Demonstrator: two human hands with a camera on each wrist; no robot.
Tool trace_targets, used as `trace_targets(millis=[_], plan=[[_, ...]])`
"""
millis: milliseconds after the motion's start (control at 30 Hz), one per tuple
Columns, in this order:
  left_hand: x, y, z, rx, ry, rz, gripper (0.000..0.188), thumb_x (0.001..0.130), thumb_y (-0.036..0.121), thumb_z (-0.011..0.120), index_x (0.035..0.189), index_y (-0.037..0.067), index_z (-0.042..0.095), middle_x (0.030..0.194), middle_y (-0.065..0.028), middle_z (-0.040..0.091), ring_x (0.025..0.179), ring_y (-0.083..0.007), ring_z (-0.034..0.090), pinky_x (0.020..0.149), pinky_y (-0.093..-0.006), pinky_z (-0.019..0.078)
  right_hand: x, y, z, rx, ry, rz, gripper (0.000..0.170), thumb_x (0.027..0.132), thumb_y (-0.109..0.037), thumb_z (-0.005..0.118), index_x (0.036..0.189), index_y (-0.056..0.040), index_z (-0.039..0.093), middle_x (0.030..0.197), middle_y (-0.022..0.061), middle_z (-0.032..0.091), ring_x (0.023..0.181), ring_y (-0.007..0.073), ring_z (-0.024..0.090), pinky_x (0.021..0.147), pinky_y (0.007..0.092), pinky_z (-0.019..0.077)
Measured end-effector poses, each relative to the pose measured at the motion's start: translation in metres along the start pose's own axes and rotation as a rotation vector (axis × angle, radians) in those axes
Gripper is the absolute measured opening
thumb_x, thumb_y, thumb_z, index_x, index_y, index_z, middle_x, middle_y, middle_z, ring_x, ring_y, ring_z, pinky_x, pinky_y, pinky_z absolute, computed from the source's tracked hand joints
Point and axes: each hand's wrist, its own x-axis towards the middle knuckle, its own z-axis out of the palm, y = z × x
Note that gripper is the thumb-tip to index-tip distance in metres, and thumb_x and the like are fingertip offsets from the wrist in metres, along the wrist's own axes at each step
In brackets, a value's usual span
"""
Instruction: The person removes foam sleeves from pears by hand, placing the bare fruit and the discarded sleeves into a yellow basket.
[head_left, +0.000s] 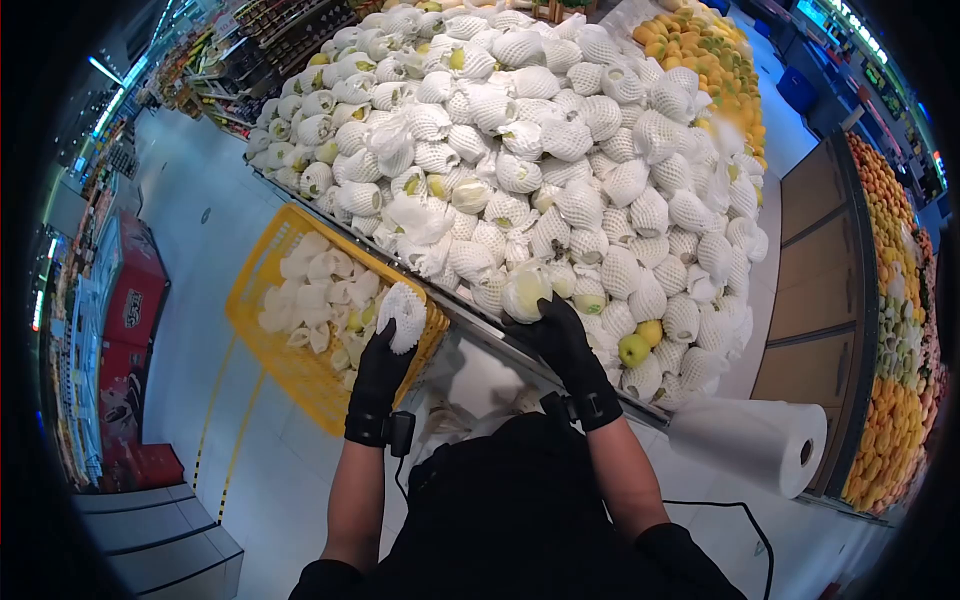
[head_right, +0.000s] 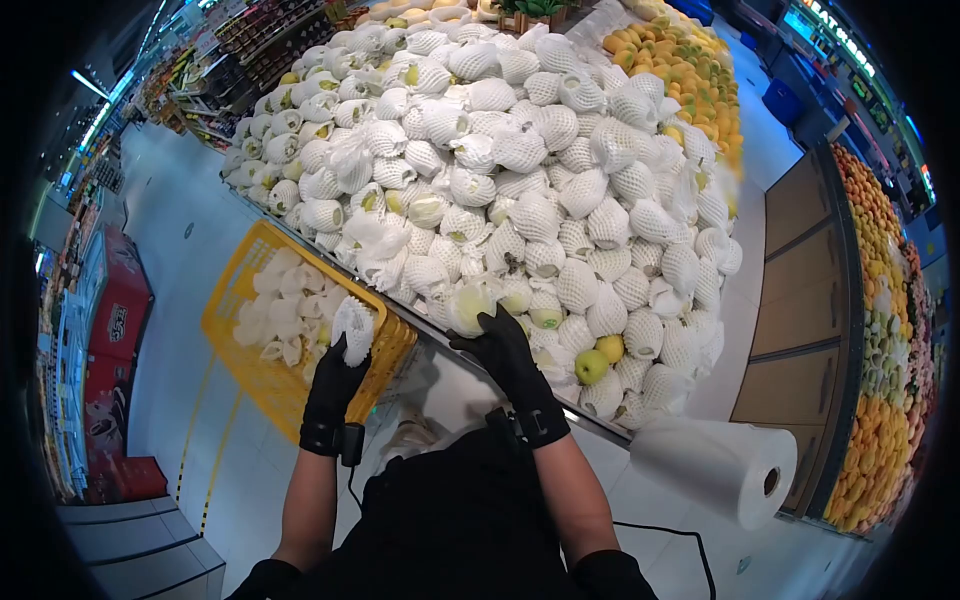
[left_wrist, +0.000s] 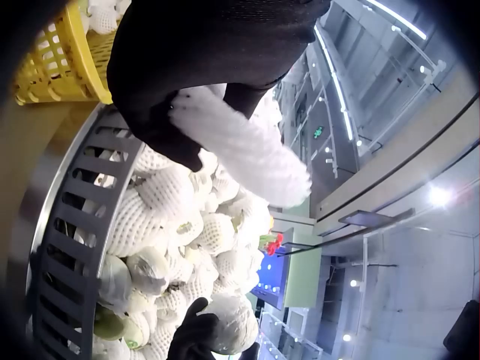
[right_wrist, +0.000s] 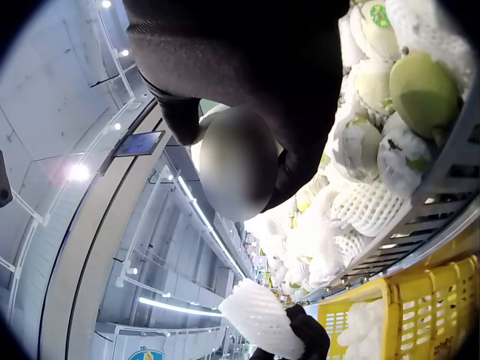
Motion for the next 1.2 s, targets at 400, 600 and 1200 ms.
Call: trace_targets(millis=[400, 600, 1200], plan=[[-0.002, 0.002, -0.093, 0.428, 0.084, 0.021, 0.031, 0.089, 0.02, 0.06, 0.111, -0.003, 0.058, 0.098, -0.0195, 0.066, 0.096, -0.0282, 0.064, 0.081, -0.0347, 0.0488, 0.038, 0.061, 0.056, -0.447, -0.067, -0.195, 0.061, 0.086, -0.02, 0.061, 0.137, -0.0035, 0.033, 0.126, 0.0146, 0.049, 0.111, 0.0304, 0.054, 0.087, 0.0462, 0.0495], [-0.007, -0.025, -0.144, 0.399, 0.14, 0.057, 0.032, 0.091, 0.022, 0.056, 0.113, -0.002, 0.058, 0.103, -0.022, 0.065, 0.1, -0.0313, 0.063, 0.083, -0.0361, 0.0488, 0.051, 0.087, 0.086, -0.214, -0.001, 0.005, 0.055, 0.087, -0.035, 0.062, 0.126, -0.0003, 0.044, 0.117, 0.0148, 0.055, 0.098, 0.0344, 0.06, 0.083, 0.0494, 0.0504], [-0.027, -0.078, -0.279, 0.295, 0.394, 0.102, 0.021, 0.084, 0.013, 0.065, 0.099, -0.002, 0.061, 0.084, -0.0136, 0.067, 0.079, -0.0206, 0.065, 0.072, -0.0328, 0.0508, 0.102, 0.203, 0.142, -0.699, -0.179, -0.068, 0.062, 0.085, -0.022, 0.062, 0.138, -0.0025, 0.034, 0.129, 0.0165, 0.046, 0.117, 0.0308, 0.05, 0.091, 0.0423, 0.0495]])
